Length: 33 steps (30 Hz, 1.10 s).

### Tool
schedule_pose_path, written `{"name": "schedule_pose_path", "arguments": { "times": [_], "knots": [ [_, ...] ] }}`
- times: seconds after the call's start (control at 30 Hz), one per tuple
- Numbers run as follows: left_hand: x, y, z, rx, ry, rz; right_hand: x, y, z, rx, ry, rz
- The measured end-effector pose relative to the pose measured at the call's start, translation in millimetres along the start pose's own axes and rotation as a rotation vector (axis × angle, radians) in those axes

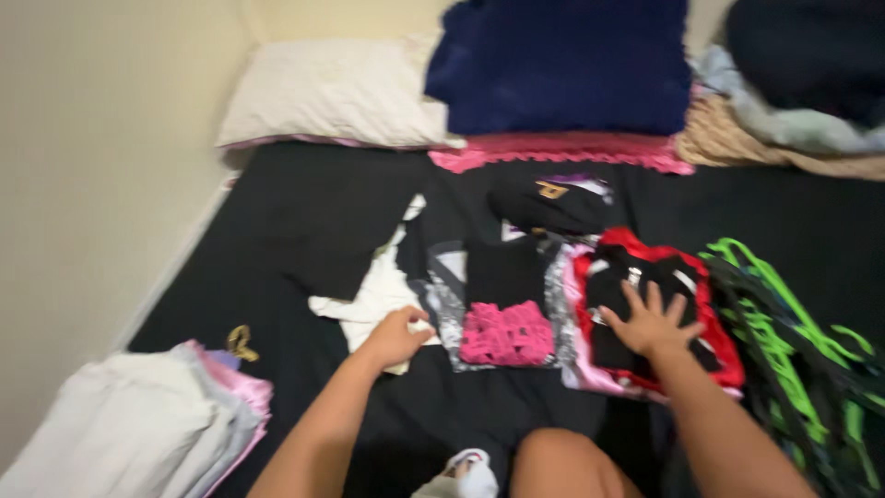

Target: The person folds a black shirt, a white t-shirt, and a pair of socks by hand on a bed before placing them into a closet drawer.

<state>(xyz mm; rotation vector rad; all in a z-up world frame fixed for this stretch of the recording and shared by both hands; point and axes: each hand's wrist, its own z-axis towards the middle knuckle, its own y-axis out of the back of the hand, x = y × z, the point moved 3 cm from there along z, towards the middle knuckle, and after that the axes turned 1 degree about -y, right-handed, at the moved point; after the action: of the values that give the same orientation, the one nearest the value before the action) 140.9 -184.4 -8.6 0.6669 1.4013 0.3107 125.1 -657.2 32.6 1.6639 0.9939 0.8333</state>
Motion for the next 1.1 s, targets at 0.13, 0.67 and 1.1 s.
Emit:
{"name": "schedule_pose_path", "arguments": {
  "times": [0.13,0.67,1.1],
  "knots": [
    [41,21,-47,0.071,0.277,0.253,48,53,-6,0.184,0.005,-0.350],
    [30,42,-121,0.350,0.819,0.408,222,10,-93,-0.372,1.055,0.093],
    [-56,-1,-101,-0.164,0.355,0.746,-74,1,-29,0.310,0.549,0.383]
  ]
}}
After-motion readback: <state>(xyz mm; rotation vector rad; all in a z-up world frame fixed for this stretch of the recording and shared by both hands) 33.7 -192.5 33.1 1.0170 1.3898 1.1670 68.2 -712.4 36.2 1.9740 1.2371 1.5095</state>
